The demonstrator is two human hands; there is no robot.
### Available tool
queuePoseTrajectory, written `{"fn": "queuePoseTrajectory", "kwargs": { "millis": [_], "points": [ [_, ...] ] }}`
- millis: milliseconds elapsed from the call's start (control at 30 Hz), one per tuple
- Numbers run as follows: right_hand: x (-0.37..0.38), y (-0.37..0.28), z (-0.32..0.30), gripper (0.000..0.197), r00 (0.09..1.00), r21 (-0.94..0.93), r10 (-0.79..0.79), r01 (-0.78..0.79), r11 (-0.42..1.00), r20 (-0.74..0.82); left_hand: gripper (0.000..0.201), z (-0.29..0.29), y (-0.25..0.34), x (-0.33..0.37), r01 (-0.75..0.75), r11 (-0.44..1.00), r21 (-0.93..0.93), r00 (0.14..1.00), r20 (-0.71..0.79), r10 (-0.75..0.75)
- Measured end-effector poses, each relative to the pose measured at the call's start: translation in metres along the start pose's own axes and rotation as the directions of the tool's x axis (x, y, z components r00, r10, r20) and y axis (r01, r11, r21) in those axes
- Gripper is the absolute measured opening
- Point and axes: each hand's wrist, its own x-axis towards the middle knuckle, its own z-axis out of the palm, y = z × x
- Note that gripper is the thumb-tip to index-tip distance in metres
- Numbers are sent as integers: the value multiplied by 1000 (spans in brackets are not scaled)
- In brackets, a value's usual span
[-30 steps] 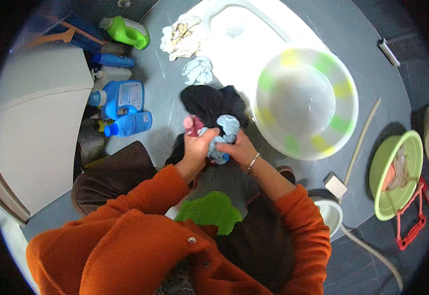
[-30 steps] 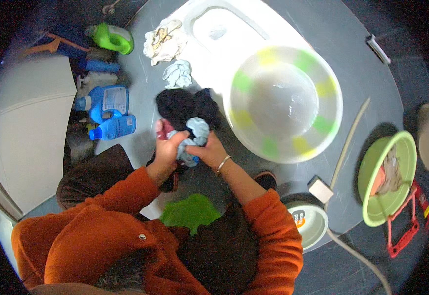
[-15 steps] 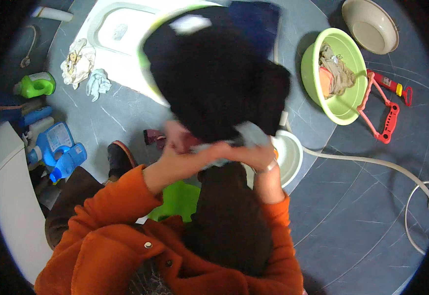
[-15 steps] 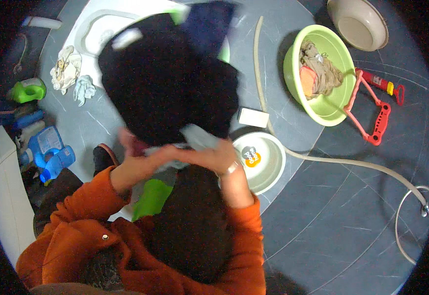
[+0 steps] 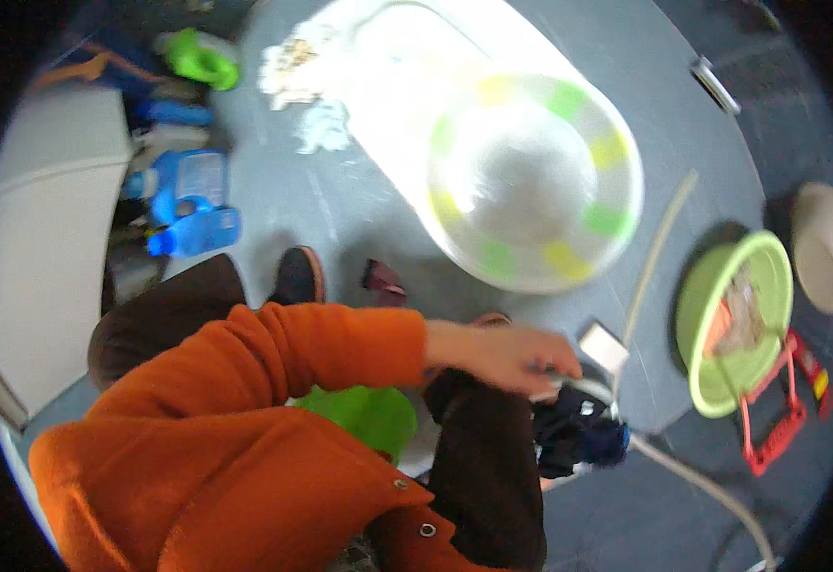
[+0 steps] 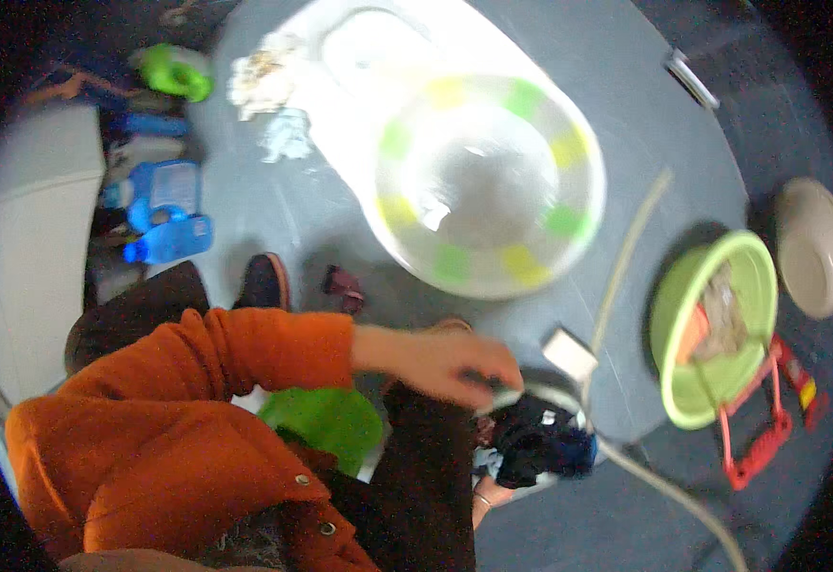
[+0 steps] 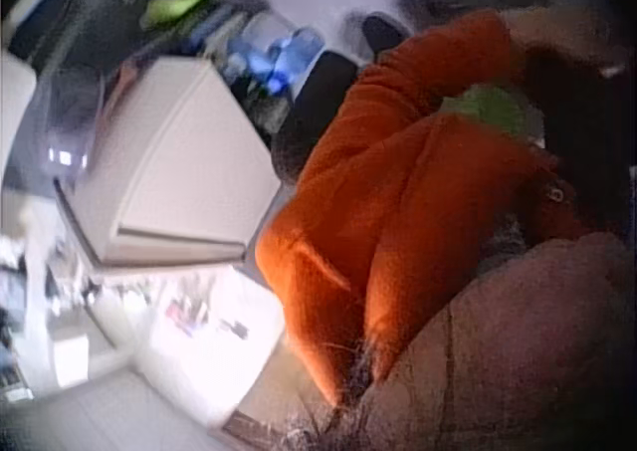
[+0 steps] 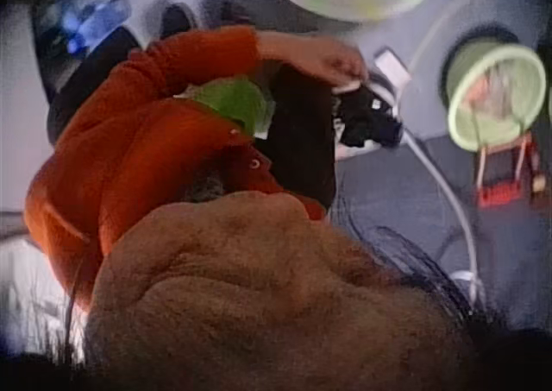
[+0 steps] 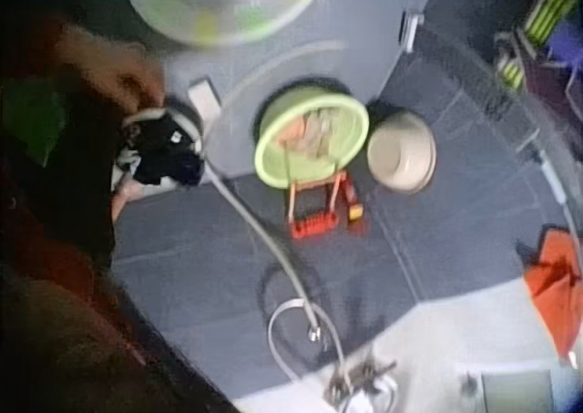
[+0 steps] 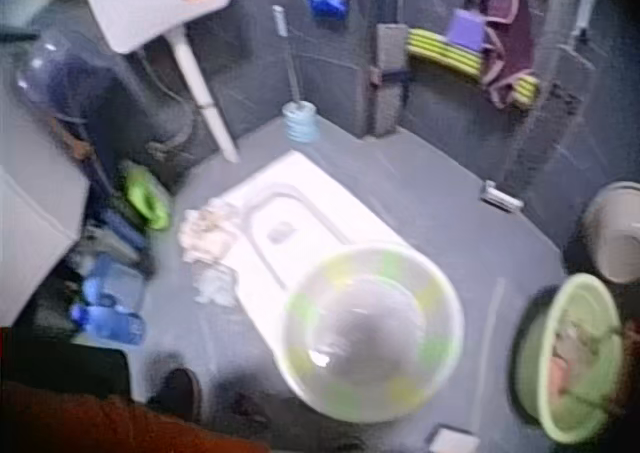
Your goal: The person is washing clothes by hand in a bathroom. They scrub a black garment with soap, rinse it in a basin, and then handle other items including a white cloth.
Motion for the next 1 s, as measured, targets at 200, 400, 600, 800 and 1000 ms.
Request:
{"fn": "queuePoseTrajectory", "kwargs": {
  "millis": [200, 400, 600, 800, 1000],
  "points": [
    [13, 0, 29, 22, 986, -197, 138, -117, 973, 94, 22, -236, -8, -173, 532, 821, 208, 107, -978, 179],
    [12, 11, 9, 23, 986, -334, 131, -88, 938, 108, 82, -308, -57, -241, 978, -93, 187, 185, -982, -32],
    [23, 18, -2, 24, 974, -477, 115, -9, 879, 193, 33, -216, -94, -257, 892, 283, 351, 386, -920, -75],
    [50, 145, 19, 25, 577, -548, -167, 815, 191, 800, 52, -70, -110, -246, 813, 371, 449, 514, -853, -94],
    [75, -129, 60, 19, 797, -113, -405, 500, 858, 447, 64, -41, -106, -223, 955, -14, 296, 285, -932, -224]
  ]
}}
